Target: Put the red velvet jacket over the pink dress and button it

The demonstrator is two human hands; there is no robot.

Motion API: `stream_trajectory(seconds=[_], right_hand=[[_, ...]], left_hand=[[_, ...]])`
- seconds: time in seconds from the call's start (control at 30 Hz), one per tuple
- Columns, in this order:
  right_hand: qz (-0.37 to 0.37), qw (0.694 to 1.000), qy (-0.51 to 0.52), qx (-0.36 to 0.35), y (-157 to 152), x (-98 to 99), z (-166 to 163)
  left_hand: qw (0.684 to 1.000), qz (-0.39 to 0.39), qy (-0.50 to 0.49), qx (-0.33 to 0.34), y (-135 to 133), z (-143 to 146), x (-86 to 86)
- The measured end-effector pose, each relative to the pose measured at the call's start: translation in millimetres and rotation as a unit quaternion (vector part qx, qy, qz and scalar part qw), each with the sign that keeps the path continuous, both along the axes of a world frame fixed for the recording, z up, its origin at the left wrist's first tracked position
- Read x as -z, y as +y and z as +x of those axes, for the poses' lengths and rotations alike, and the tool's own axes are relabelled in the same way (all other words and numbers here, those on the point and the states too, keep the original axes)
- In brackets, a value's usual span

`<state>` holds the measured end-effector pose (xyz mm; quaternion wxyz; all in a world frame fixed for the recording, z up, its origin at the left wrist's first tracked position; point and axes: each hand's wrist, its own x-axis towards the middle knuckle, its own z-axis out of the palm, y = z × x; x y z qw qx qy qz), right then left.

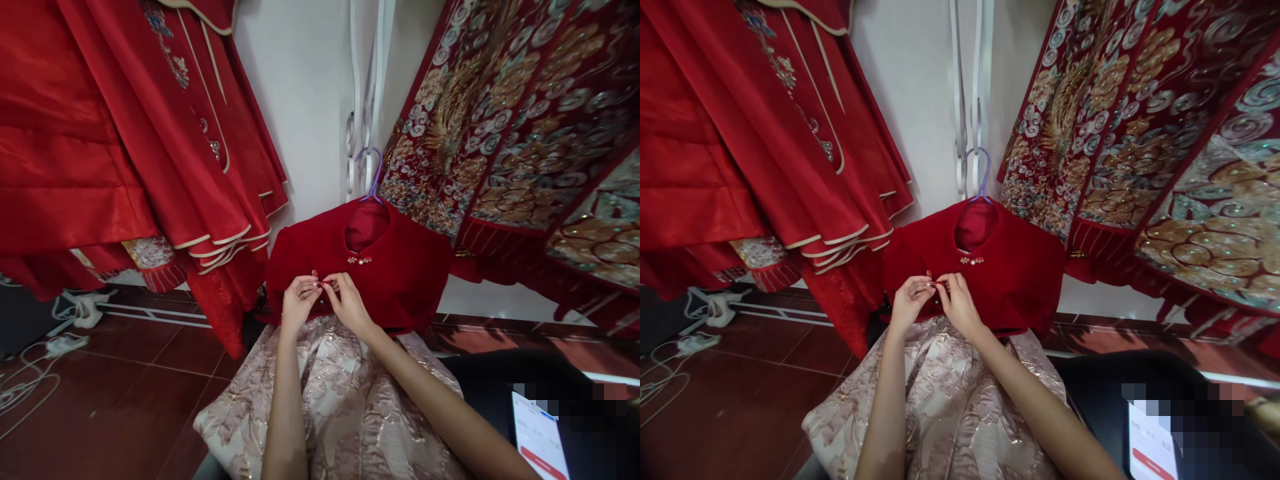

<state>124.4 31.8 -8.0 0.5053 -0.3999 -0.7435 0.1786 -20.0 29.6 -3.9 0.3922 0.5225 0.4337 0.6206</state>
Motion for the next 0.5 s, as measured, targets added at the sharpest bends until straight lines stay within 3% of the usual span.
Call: stream_trajectory(seconds=[0.3, 0.5], right_hand=[[-0.011, 1.0, -0.015, -0.011, 2.4, -7.2, 1.6], [-0.017, 0.999, 0.04, 0.001, 1.6, -9.0, -0.7]], left_hand=[[1.0, 0.0, 0.007, 0.025, -6.7, -0.2, -7.6], [1.0, -0.007, 0.009, 0.007, -7.3, 5.9, -8.6]])
